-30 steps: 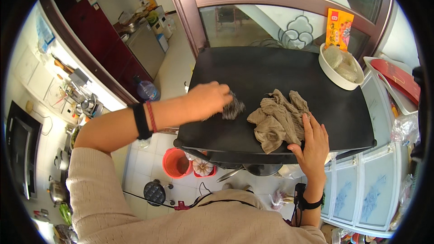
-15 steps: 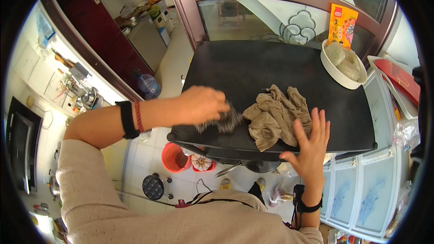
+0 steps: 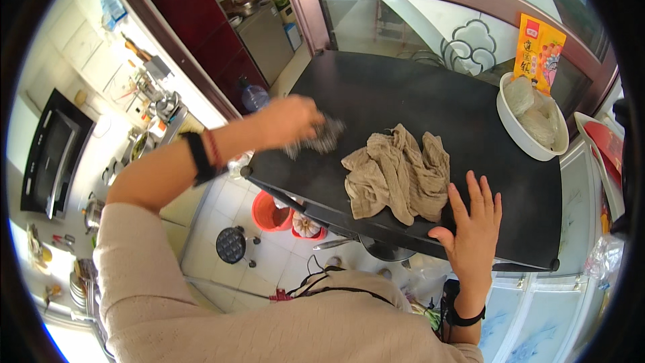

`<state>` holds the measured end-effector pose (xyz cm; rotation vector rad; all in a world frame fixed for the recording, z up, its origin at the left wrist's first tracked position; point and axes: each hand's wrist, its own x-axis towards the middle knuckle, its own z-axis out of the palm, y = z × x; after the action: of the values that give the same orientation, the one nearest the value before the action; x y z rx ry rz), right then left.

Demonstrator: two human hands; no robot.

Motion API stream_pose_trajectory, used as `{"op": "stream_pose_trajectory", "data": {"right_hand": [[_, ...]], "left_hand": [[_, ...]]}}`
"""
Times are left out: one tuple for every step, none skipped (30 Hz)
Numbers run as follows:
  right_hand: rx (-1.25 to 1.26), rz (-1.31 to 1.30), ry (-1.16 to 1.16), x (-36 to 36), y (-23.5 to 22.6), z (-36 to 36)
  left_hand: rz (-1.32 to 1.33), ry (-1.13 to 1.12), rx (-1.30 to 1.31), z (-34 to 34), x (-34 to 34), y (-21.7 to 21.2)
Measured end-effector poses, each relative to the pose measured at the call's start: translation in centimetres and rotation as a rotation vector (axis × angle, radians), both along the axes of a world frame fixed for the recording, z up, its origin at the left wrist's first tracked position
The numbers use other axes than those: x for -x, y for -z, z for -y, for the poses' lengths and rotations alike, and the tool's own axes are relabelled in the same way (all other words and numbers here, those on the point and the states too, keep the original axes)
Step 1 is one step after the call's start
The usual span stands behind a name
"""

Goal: The person scrubs a black countertop with a steel wool pad, then rinses the pad in a basin of water at the sink. They return to the countertop and continue scrubbing, then wipe the surface with a cloth.

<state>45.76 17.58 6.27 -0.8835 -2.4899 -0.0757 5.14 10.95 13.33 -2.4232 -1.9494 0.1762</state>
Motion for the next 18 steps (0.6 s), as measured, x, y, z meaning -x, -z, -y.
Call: {"op": "stream_pose_trajectory", "data": {"right_hand": [[-0.004,0.013,-0.022,0.0,0.0,0.2],[-0.012,0.021,-0.049,0.0,-0.2,0.3],[-0.024,0.021,-0.048,-0.1,-0.2,0.2],[-0.022,0.016,-0.043,-0.2,-0.2,0.2],[-0.018,0.002,-0.060,-0.3,-0.4,0.0],[-0.001,-0.005,-0.056,-0.5,-0.2,-0.1],[0.017,-0.007,-0.052,-0.8,0.0,-0.3],[0.041,-0.012,-0.080,-1.0,0.1,-0.3],[0.055,-0.006,-0.079,-1.1,0.1,-0.4],[0.068,0.000,-0.074,-1.2,0.1,-0.4],[0.082,0.000,-0.091,-1.2,0.1,-0.3],[0.081,-0.012,-0.097,-1.1,0.1,-0.3],[0.069,0.009,-0.103,-1.1,-0.1,-0.3],[0.057,0.027,-0.111,-1.1,-0.3,-0.2],[0.046,0.054,-0.118,-1.1,-0.4,-0.1],[0.029,0.053,-0.132,-1.0,-0.5,0.1],[0.016,0.055,-0.141,-0.9,-0.5,0.2],[0.004,0.057,-0.132,-0.9,-0.4,0.1]], "left_hand": [[-0.099,-0.178,0.043,-1.0,2.4,0.3],[-0.116,-0.325,0.013,-1.3,4.7,0.3],[-0.061,-0.356,-0.032,-2.0,5.0,-0.3],[-0.094,-0.294,-0.032,-1.8,4.7,0.0],[-0.129,-0.235,-0.031,-1.2,4.2,0.6],[-0.035,-0.157,0.041,-1.3,2.3,0.3],[0.064,-0.077,0.114,-1.1,-0.3,0.0],[0.110,0.041,0.099,0.0,-2.8,0.3],[0.182,0.083,0.195,0.6,-5.3,-0.2],[0.167,0.044,0.193,0.4,-6.2,-0.1],[0.147,-0.017,0.189,0.8,-6.7,-0.3],[0.087,-0.077,0.164,0.2,-6.2,-0.4],[0.026,-0.135,0.133,-1.0,-5.0,-0.4],[-0.075,-0.165,0.091,-2.1,-3.3,0.0],[-0.111,-0.224,0.028,-3.1,-2.1,0.1],[-0.164,-0.329,-0.002,-3.9,0.3,0.6],[-0.214,-0.430,-0.027,-4.4,1.9,1.4],[-0.179,-0.391,-0.022,-4.8,1.9,1.4]]}}
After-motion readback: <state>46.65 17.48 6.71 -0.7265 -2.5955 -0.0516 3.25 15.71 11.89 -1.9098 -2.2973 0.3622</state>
